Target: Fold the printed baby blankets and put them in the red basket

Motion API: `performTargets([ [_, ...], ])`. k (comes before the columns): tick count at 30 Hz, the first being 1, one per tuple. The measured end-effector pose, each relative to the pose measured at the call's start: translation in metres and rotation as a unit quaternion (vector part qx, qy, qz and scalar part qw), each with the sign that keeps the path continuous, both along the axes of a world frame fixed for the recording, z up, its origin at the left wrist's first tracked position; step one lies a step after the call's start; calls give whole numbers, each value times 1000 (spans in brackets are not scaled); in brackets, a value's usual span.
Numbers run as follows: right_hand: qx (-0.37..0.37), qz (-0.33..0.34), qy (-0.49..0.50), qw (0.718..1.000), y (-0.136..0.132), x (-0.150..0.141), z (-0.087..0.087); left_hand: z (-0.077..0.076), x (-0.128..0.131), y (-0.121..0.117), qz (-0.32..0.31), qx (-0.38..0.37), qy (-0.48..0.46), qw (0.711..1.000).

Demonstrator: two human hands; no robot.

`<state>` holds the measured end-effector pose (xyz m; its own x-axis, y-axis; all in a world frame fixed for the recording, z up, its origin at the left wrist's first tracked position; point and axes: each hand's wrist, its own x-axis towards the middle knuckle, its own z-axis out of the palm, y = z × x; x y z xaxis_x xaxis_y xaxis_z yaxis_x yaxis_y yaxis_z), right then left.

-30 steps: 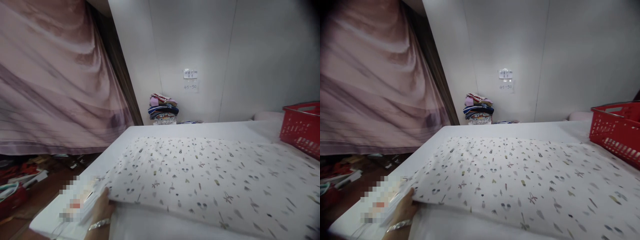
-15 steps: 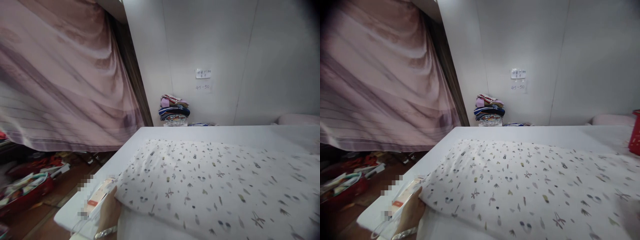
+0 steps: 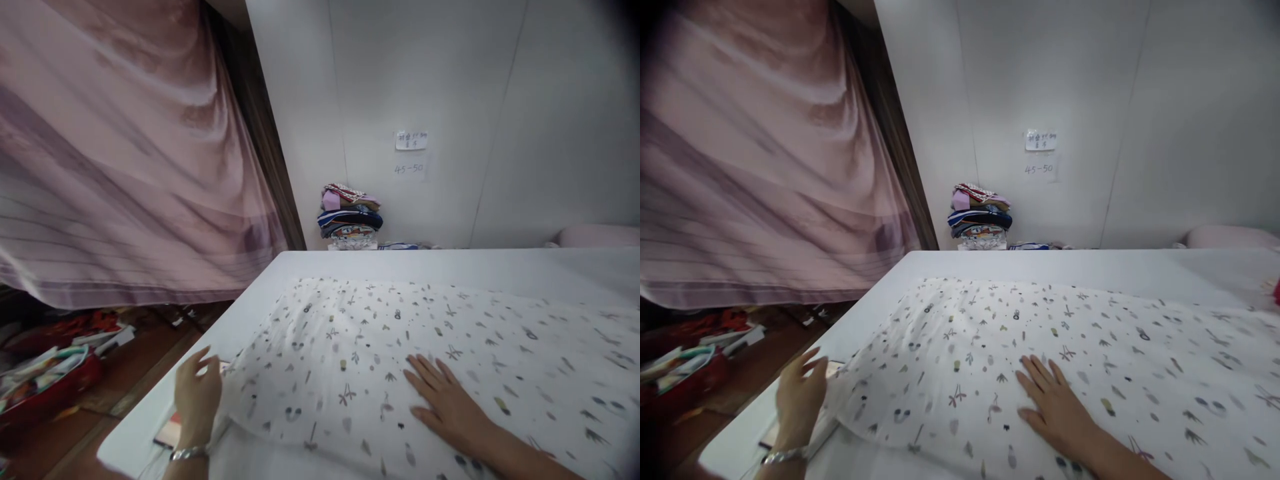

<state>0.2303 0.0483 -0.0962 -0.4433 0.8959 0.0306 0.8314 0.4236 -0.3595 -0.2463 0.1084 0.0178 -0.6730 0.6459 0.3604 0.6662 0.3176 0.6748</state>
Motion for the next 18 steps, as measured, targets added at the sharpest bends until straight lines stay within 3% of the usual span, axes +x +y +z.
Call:
performTargets([
  [3, -6, 0, 7, 1000, -1, 6, -1, 12, 27, 50, -151, -109, -13, 982],
  [6, 13, -11, 15, 1000, 2, 3, 4, 7, 62, 113, -273, -171, 18, 947],
  [12, 21, 16, -3, 1000, 5, -1, -4, -30, 104, 222, -286, -198, 79, 934],
  [18, 18, 19, -31, 999, 9, 4, -28, -50, 109, 276, -312, -212, 141, 916],
])
